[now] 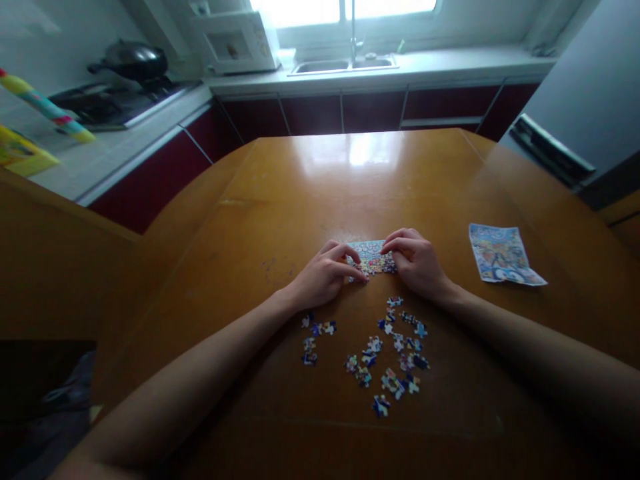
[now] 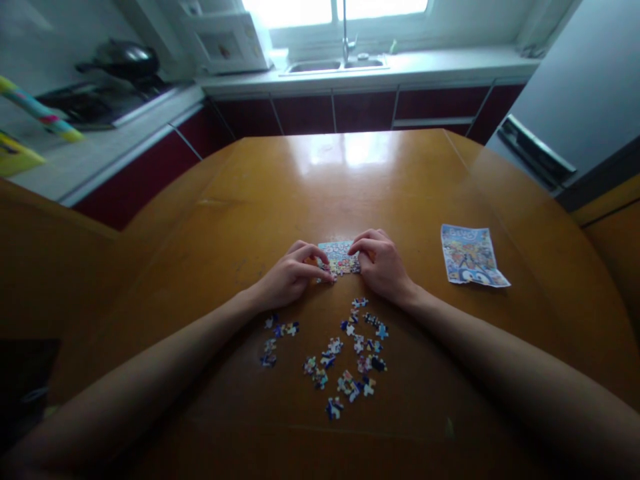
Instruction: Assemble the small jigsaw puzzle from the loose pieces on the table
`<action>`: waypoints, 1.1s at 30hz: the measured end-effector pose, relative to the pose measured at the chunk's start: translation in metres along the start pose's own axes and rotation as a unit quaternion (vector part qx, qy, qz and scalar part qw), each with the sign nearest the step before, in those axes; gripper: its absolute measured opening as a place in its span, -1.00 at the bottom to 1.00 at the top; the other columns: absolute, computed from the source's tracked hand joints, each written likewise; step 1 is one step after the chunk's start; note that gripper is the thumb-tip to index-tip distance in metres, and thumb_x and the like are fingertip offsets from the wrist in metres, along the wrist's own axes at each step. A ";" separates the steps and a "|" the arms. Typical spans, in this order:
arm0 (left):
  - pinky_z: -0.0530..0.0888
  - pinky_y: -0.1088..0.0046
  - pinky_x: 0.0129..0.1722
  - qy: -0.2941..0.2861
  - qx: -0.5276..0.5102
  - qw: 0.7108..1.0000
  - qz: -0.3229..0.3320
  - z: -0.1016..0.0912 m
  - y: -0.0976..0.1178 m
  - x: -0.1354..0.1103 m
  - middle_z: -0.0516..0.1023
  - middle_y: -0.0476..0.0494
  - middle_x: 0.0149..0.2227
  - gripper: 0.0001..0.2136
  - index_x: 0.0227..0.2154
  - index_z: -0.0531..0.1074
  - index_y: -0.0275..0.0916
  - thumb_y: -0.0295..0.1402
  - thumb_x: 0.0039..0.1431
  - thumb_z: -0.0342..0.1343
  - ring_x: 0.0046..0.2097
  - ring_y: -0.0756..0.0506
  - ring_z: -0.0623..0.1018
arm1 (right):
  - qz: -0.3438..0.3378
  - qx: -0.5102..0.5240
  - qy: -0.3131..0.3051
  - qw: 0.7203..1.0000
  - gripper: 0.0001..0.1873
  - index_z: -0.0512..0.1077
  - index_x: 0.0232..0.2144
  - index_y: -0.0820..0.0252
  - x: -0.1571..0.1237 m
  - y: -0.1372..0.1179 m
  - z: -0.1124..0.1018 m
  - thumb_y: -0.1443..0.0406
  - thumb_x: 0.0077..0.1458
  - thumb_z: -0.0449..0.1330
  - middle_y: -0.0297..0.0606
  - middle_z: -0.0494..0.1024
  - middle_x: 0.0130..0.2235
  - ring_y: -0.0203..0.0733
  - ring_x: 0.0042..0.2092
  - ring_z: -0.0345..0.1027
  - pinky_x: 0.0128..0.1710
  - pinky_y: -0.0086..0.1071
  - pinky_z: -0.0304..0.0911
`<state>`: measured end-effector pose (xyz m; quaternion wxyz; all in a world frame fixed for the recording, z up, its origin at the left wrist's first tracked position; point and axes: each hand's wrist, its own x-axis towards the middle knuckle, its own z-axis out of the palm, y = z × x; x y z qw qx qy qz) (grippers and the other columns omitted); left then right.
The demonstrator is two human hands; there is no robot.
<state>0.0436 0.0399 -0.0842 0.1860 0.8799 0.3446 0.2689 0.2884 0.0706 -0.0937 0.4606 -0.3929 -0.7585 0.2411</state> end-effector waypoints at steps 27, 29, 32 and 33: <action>0.44 0.24 -0.04 0.125 -0.075 0.985 -0.095 0.000 -0.007 0.004 0.54 -0.11 -0.23 -0.65 -0.35 0.59 -0.18 -0.66 0.06 -0.05 -0.12 -0.09 0.49 | 0.039 0.033 0.028 0.998 -0.69 0.54 -0.52 0.08 0.001 0.002 0.001 0.50 0.01 0.08 -0.24 0.54 -0.34 -0.10 -0.21 0.42 -0.22 -0.17 0.32; 0.44 0.24 -0.04 0.126 -0.076 0.985 -0.094 0.000 -0.007 0.004 0.54 -0.11 -0.24 -0.66 -0.36 0.59 -0.19 -0.66 0.06 -0.05 -0.12 -0.10 0.49 | 0.038 0.033 0.028 0.998 -0.70 0.54 -0.53 0.08 0.001 0.002 0.001 0.50 0.02 0.08 -0.24 0.54 -0.34 -0.10 -0.21 0.42 -0.22 -0.17 0.32; 0.44 0.24 -0.04 0.128 -0.078 0.984 -0.095 -0.001 -0.006 0.005 0.54 -0.12 -0.24 -0.66 -0.37 0.60 -0.20 -0.66 0.07 -0.05 -0.12 -0.10 0.49 | 0.040 0.036 0.030 0.998 -0.70 0.54 -0.53 0.09 0.001 0.002 0.000 0.50 0.01 0.08 -0.23 0.54 -0.34 -0.11 -0.21 0.42 -0.23 -0.18 0.31; 0.44 0.24 -0.05 0.128 -0.079 0.984 -0.095 -0.001 -0.006 0.005 0.54 -0.12 -0.24 -0.66 -0.37 0.59 -0.20 -0.66 0.07 -0.05 -0.12 -0.10 0.49 | 0.040 0.037 0.030 0.998 -0.70 0.54 -0.53 0.10 0.001 0.002 0.000 0.50 0.01 0.08 -0.23 0.54 -0.34 -0.11 -0.21 0.42 -0.23 -0.19 0.31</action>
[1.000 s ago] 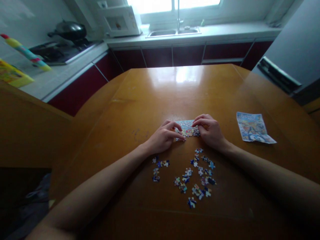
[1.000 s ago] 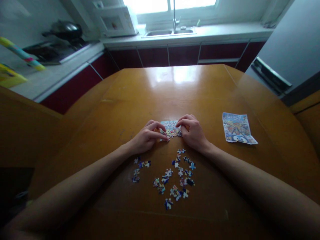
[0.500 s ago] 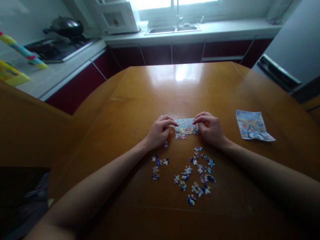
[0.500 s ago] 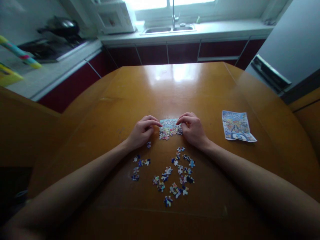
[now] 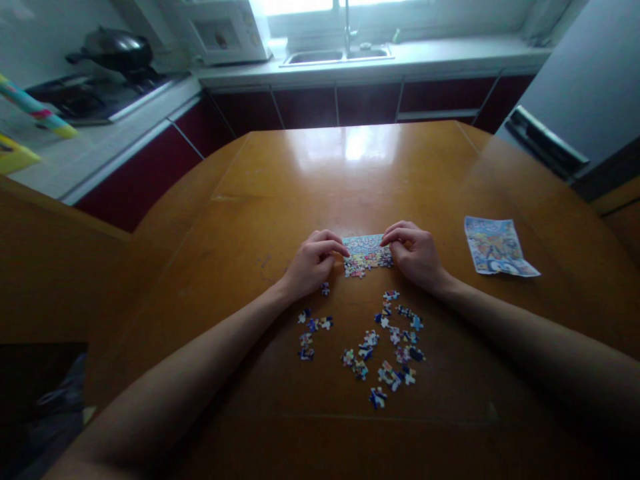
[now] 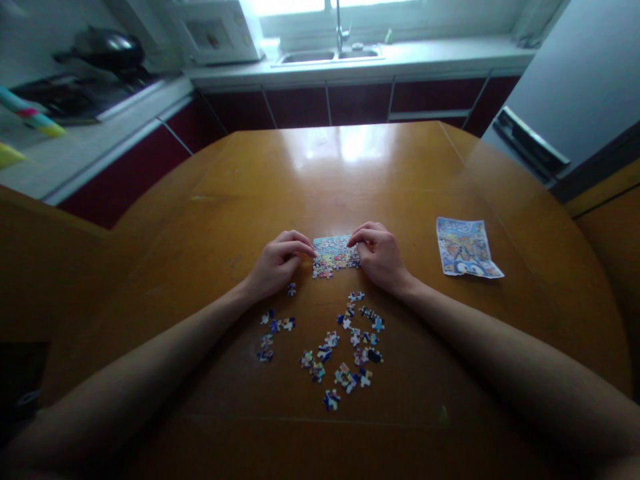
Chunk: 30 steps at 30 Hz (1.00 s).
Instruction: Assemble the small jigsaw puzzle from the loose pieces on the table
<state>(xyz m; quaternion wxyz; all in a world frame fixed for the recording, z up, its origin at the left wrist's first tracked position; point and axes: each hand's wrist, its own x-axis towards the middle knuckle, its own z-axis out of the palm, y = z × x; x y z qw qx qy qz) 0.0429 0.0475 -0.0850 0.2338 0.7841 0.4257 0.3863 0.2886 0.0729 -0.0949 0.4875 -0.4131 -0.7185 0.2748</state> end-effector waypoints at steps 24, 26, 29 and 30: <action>0.39 0.26 -0.04 -0.045 0.048 0.996 0.058 -0.001 0.007 -0.001 0.53 -0.10 -0.21 -0.64 -0.32 0.59 -0.15 -0.66 0.10 -0.06 -0.11 -0.11 0.44 | -0.004 0.002 0.007 1.000 -0.69 0.54 -0.53 0.09 0.001 0.003 0.001 0.52 0.00 0.08 -0.25 0.54 -0.34 -0.11 -0.22 0.42 -0.21 -0.17 0.32; 0.40 0.25 -0.03 -0.063 0.051 0.994 0.068 -0.002 0.008 -0.002 0.53 -0.10 -0.19 -0.64 -0.29 0.59 -0.13 -0.65 0.13 -0.05 -0.08 -0.11 0.43 | -0.002 0.005 0.006 1.000 -0.69 0.54 -0.53 0.10 0.001 0.003 0.001 0.52 0.00 0.08 -0.24 0.55 -0.34 -0.11 -0.21 0.42 -0.20 -0.17 0.32; 0.40 0.24 0.00 -0.091 0.056 0.990 0.088 -0.003 0.010 -0.003 0.52 -0.11 -0.15 -0.63 -0.23 0.60 -0.11 -0.65 0.18 -0.03 -0.05 -0.12 0.41 | 0.002 0.005 0.005 1.000 -0.69 0.54 -0.53 0.11 0.001 0.003 0.000 0.52 0.00 0.07 -0.23 0.54 -0.34 -0.12 -0.22 0.42 -0.21 -0.19 0.32; 0.40 0.23 0.01 -0.098 0.058 0.989 0.094 -0.003 0.010 -0.003 0.52 -0.11 -0.14 -0.63 -0.20 0.60 -0.10 -0.64 0.19 -0.03 -0.04 -0.12 0.41 | 0.003 0.005 0.005 1.000 -0.69 0.54 -0.53 0.11 0.001 0.002 0.000 0.52 0.00 0.08 -0.23 0.54 -0.34 -0.12 -0.22 0.41 -0.22 -0.20 0.32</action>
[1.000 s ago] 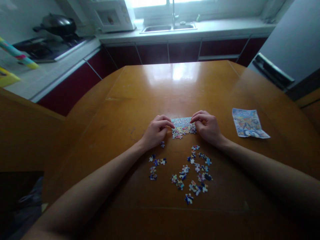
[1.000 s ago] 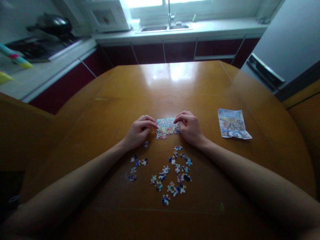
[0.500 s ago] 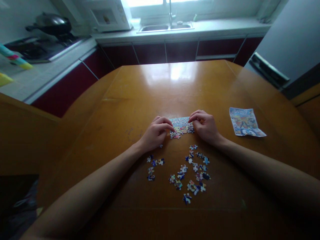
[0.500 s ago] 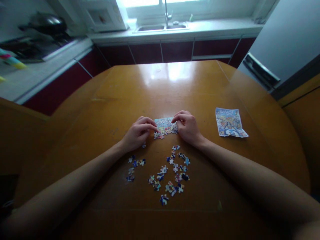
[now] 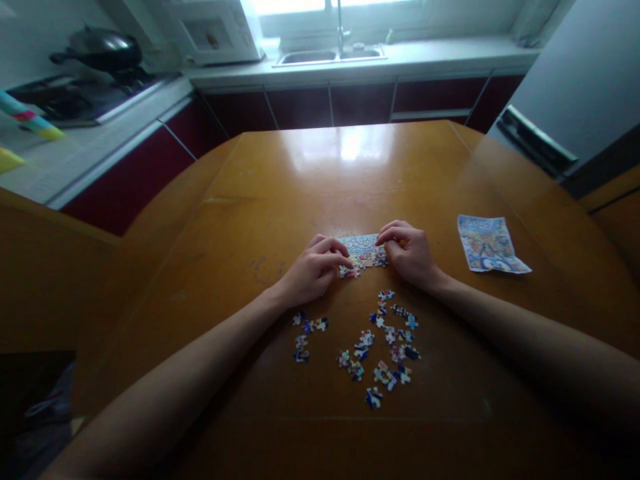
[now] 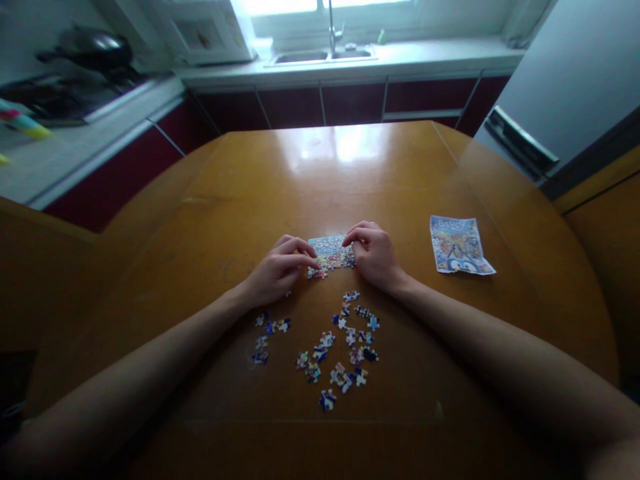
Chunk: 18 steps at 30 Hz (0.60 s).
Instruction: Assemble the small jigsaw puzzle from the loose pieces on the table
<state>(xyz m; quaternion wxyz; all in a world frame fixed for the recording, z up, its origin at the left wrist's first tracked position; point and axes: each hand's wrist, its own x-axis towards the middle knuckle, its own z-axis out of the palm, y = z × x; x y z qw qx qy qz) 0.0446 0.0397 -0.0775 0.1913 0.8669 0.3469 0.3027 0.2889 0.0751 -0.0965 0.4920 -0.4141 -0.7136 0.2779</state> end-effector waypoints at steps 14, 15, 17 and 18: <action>0.40 0.23 0.02 0.002 -0.006 1.000 -0.003 0.001 -0.001 0.002 0.54 -0.11 -0.12 -0.64 -0.15 0.60 -0.08 -0.62 0.21 0.01 -0.04 -0.12 0.42 | 0.005 0.003 0.002 1.000 -0.70 0.53 -0.54 0.13 0.000 0.001 0.001 0.51 0.01 0.07 -0.25 0.53 -0.35 -0.16 -0.22 0.41 -0.20 -0.25 0.29; 0.41 0.23 0.00 0.021 -0.012 1.000 -0.017 0.001 -0.001 0.002 0.54 -0.11 -0.14 -0.63 -0.16 0.60 -0.11 -0.64 0.17 -0.01 -0.05 -0.12 0.43 | 0.006 0.003 0.002 1.000 -0.70 0.53 -0.54 0.13 0.000 0.001 0.001 0.51 0.01 0.07 -0.25 0.53 -0.35 -0.16 -0.22 0.40 -0.21 -0.25 0.29; 0.41 0.24 -0.02 0.058 -0.023 0.997 -0.049 0.002 -0.003 0.002 0.55 -0.11 -0.18 -0.63 -0.21 0.59 -0.16 -0.66 0.12 -0.03 -0.08 -0.12 0.45 | 0.006 0.005 0.000 1.000 -0.70 0.53 -0.54 0.13 0.000 0.000 0.000 0.51 0.00 0.07 -0.25 0.54 -0.34 -0.16 -0.22 0.40 -0.21 -0.25 0.29; 0.41 0.24 -0.04 0.073 -0.029 0.995 -0.064 0.002 -0.004 0.003 0.55 -0.12 -0.20 -0.64 -0.23 0.59 -0.18 -0.67 0.11 -0.04 -0.10 -0.11 0.46 | 0.007 0.005 -0.001 1.000 -0.70 0.53 -0.54 0.14 0.000 0.000 0.000 0.51 0.00 0.07 -0.25 0.54 -0.35 -0.15 -0.22 0.40 -0.21 -0.25 0.28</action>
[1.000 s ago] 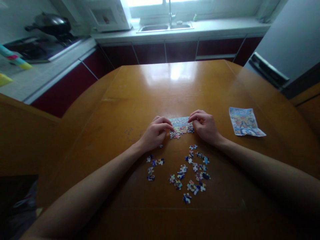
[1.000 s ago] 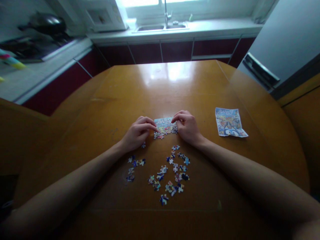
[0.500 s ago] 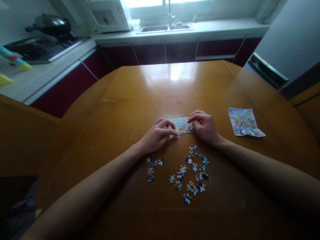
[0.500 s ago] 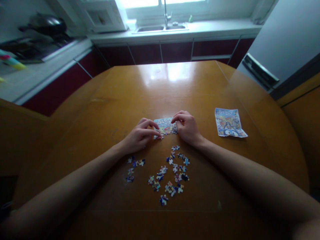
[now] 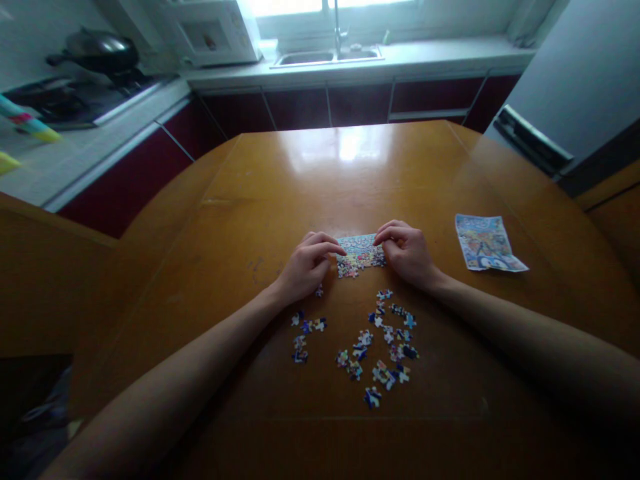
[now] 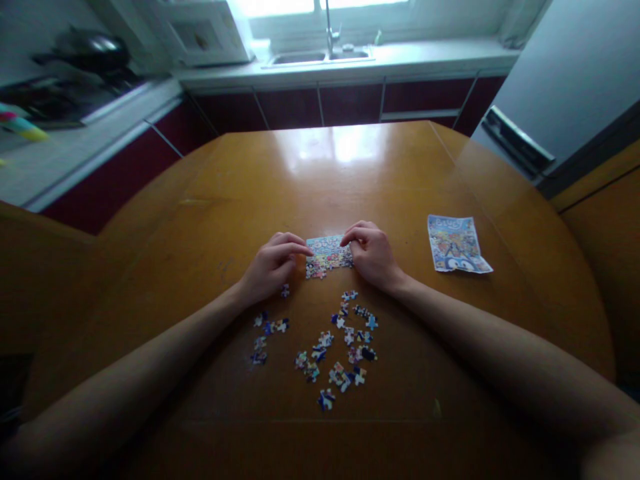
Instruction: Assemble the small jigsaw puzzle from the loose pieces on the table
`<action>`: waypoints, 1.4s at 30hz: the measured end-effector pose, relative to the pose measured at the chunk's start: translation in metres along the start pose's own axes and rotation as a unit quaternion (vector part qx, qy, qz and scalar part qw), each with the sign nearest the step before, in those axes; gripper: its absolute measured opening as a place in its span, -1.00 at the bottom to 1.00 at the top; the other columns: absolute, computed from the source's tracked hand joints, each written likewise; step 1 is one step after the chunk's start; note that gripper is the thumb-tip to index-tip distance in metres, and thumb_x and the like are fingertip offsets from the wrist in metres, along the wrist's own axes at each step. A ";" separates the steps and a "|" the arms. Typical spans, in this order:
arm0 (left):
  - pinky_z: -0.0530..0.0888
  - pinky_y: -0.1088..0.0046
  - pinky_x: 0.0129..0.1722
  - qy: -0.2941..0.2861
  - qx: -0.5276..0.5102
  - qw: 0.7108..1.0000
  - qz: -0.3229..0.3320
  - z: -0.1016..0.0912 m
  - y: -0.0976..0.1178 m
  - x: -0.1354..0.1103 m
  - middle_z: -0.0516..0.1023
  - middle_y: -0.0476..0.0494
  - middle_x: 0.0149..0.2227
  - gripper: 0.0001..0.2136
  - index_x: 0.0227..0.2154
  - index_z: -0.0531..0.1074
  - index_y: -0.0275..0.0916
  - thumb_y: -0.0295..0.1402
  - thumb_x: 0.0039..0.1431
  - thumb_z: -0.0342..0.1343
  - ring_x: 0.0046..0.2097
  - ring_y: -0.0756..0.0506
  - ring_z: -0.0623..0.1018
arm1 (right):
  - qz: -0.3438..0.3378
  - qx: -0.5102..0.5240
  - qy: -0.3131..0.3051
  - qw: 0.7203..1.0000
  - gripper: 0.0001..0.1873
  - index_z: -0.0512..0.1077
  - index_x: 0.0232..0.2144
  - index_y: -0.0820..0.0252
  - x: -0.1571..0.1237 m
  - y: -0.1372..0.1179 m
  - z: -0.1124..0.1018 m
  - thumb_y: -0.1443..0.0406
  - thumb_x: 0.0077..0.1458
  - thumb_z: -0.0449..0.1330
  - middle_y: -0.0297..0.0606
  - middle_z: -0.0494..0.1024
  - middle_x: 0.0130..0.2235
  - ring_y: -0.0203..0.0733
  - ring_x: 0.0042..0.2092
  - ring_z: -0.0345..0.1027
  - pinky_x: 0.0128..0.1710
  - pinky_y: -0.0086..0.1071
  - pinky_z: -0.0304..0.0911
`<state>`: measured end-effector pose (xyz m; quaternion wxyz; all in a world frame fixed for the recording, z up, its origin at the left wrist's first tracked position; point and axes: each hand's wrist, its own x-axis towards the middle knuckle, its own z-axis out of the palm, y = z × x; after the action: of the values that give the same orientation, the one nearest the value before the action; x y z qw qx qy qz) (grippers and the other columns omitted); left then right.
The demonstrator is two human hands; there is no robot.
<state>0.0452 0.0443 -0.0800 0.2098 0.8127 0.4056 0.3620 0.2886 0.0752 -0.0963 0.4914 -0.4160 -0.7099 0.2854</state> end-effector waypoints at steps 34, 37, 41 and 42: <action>0.40 0.35 -0.24 0.081 -0.068 0.991 -0.086 -0.001 -0.004 0.004 0.52 -0.13 -0.30 -0.74 -0.38 0.56 -0.22 -0.59 0.12 -0.02 -0.22 -0.08 0.49 | -0.071 -0.048 -0.131 0.988 -0.79 0.54 -0.23 0.12 -0.029 -0.062 -0.033 0.44 0.16 0.16 -0.22 0.55 -0.22 -0.16 -0.13 0.42 -0.12 -0.22 0.34; 0.40 0.35 -0.25 0.077 -0.066 0.991 -0.082 0.000 -0.005 0.004 0.53 -0.14 -0.30 -0.74 -0.39 0.56 -0.22 -0.60 0.11 -0.02 -0.23 -0.08 0.49 | -0.041 -0.085 -0.188 0.978 -0.84 0.54 -0.23 0.12 -0.049 -0.070 -0.051 0.39 0.19 0.17 -0.20 0.55 -0.23 -0.15 -0.16 0.43 -0.15 -0.23 0.36; 0.40 0.34 -0.24 0.074 -0.058 0.993 -0.072 0.001 -0.007 0.004 0.53 -0.14 -0.29 -0.73 -0.39 0.56 -0.22 -0.59 0.10 -0.03 -0.22 -0.08 0.48 | 0.015 -0.145 -0.210 0.967 -0.86 0.54 -0.26 0.13 -0.075 -0.067 -0.069 0.35 0.24 0.15 -0.17 0.55 -0.24 -0.14 -0.20 0.43 -0.19 -0.22 0.37; 0.40 0.34 -0.23 0.074 -0.057 0.993 -0.070 0.001 -0.007 0.004 0.53 -0.13 -0.29 -0.73 -0.39 0.57 -0.22 -0.59 0.10 -0.04 -0.22 -0.08 0.48 | 0.020 -0.156 -0.215 0.964 -0.85 0.53 -0.26 0.13 -0.081 -0.068 -0.072 0.35 0.24 0.14 -0.17 0.55 -0.23 -0.14 -0.21 0.42 -0.19 -0.21 0.37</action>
<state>0.0438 0.0514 -0.0839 0.2496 0.7399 0.4550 0.4280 0.3487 -0.0286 -0.0530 0.2499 -0.4308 -0.8262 0.2635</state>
